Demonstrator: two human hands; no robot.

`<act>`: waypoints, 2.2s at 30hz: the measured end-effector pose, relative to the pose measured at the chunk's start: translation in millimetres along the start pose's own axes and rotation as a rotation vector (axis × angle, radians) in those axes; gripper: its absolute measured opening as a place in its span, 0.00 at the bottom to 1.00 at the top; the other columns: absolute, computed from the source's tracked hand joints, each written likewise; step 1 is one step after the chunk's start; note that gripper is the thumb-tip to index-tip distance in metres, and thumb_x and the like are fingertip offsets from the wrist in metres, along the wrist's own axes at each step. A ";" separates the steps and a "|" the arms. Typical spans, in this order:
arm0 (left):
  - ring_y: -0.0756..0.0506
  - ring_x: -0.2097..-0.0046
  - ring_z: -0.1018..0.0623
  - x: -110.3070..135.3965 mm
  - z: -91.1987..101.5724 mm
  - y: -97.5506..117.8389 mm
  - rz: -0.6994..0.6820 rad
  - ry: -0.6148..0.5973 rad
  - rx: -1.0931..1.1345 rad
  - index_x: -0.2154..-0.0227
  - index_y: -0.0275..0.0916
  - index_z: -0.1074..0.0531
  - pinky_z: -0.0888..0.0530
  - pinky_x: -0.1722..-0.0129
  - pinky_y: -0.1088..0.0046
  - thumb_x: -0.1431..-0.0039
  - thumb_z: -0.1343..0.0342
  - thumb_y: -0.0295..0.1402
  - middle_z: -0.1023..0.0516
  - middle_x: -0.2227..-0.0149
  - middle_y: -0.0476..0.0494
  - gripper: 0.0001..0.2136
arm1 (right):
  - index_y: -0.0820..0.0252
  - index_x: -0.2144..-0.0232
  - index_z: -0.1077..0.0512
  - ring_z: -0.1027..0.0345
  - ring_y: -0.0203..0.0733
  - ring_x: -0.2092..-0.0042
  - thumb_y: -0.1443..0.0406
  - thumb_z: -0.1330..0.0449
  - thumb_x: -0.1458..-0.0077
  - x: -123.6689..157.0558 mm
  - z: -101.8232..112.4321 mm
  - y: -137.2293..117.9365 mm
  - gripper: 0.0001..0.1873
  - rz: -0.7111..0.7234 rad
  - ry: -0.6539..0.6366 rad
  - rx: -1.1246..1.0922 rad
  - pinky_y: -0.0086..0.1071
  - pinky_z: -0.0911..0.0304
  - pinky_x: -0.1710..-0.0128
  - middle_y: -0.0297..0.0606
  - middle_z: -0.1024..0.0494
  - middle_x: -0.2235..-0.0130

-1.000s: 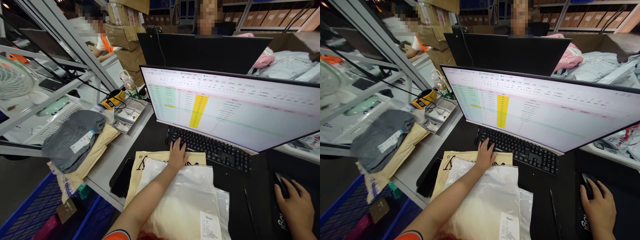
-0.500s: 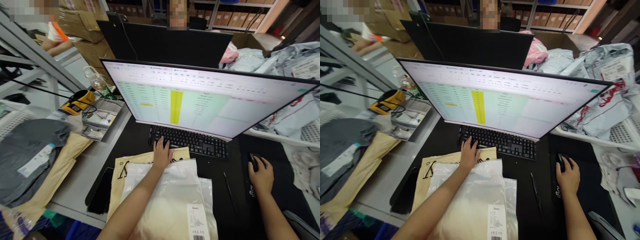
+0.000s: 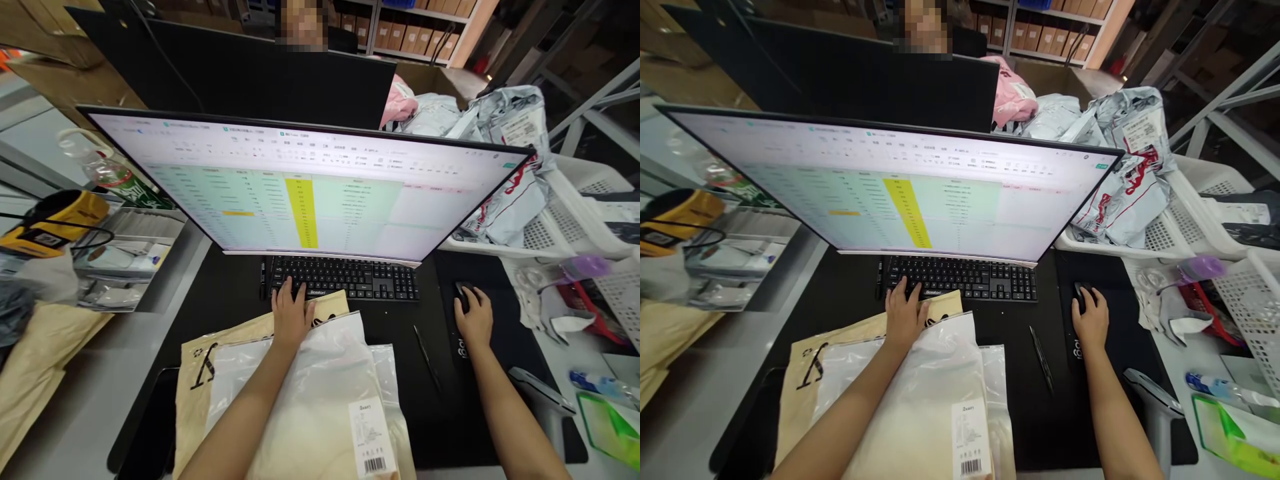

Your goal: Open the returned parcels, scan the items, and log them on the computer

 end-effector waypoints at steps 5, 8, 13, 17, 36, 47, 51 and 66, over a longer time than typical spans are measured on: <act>0.28 0.33 0.37 0.0 0.1 0.0 0.006 -0.008 0.007 0.41 0.30 0.29 0.44 0.33 0.40 0.31 0.53 0.42 0.41 0.32 0.20 0.24 | 0.60 0.45 0.26 0.37 0.56 0.41 0.55 0.45 0.39 -0.1 -0.6 2.6 0.25 0.001 0.012 -0.005 0.50 0.38 0.42 0.52 0.32 0.40; 0.29 0.33 0.37 -0.2 0.7 -0.1 0.015 -0.018 0.023 0.41 0.30 0.29 0.44 0.33 0.40 0.31 0.53 0.42 0.41 0.32 0.20 0.24 | 0.60 0.45 0.26 0.37 0.56 0.40 0.55 0.45 0.39 0.0 -0.9 3.2 0.25 0.003 0.015 -0.008 0.50 0.38 0.42 0.52 0.32 0.40; 0.28 0.33 0.37 -1.1 0.3 -0.4 0.025 -0.026 0.042 0.41 0.30 0.29 0.44 0.33 0.40 0.32 0.52 0.41 0.41 0.32 0.20 0.24 | 0.60 0.44 0.27 0.38 0.56 0.40 0.55 0.46 0.38 -0.2 0.6 1.1 0.25 0.006 0.012 -0.009 0.51 0.38 0.41 0.52 0.33 0.40; 0.28 0.33 0.37 -0.4 0.3 0.2 0.027 -0.023 0.050 0.41 0.31 0.29 0.45 0.33 0.39 0.32 0.50 0.40 0.41 0.32 0.20 0.23 | 0.61 0.44 0.27 0.38 0.58 0.40 0.55 0.46 0.39 1.0 2.7 -0.1 0.26 -0.009 -0.010 -0.015 0.54 0.39 0.41 0.53 0.34 0.39; 0.23 0.29 0.46 -0.6 9.4 1.0 0.045 -0.074 0.055 0.40 0.34 0.29 0.44 0.34 0.40 0.35 0.46 0.46 0.60 0.26 0.23 0.26 | 0.60 0.41 0.30 0.39 0.61 0.39 0.53 0.45 0.42 2.6 1.6 0.2 0.30 -0.048 0.015 -0.028 0.55 0.38 0.42 0.54 0.35 0.39; 0.26 0.29 0.44 -0.1 6.4 -0.2 0.028 -0.024 0.063 0.41 0.31 0.29 0.44 0.33 0.42 0.33 0.50 0.45 0.52 0.28 0.22 0.25 | 0.60 0.44 0.28 0.34 0.56 0.46 0.58 0.44 0.44 -0.3 8.2 -4.5 0.27 -0.077 0.017 0.101 0.50 0.35 0.46 0.52 0.32 0.42; 0.26 0.29 0.45 -0.8 3.0 -0.8 0.025 -0.025 0.079 0.41 0.30 0.29 0.45 0.33 0.41 0.33 0.51 0.45 0.52 0.28 0.21 0.26 | 0.59 0.45 0.27 0.33 0.54 0.48 0.60 0.45 0.46 -1.6 10.6 -5.8 0.27 -0.073 0.010 0.112 0.48 0.34 0.47 0.50 0.31 0.42; 0.27 0.30 0.44 -1.5 2.1 -0.3 0.021 -0.021 0.085 0.41 0.31 0.30 0.46 0.33 0.41 0.33 0.52 0.45 0.48 0.29 0.21 0.26 | 0.58 0.47 0.25 0.33 0.55 0.46 0.58 0.45 0.41 0.6 7.4 -4.7 0.22 -0.036 0.013 0.158 0.48 0.33 0.49 0.50 0.31 0.43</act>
Point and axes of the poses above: each hand's wrist, its own x-axis away from the middle knuckle, its own z-axis out of the back of the hand, y = z × x, the point moved 3 cm from there along -x, towards the middle knuckle
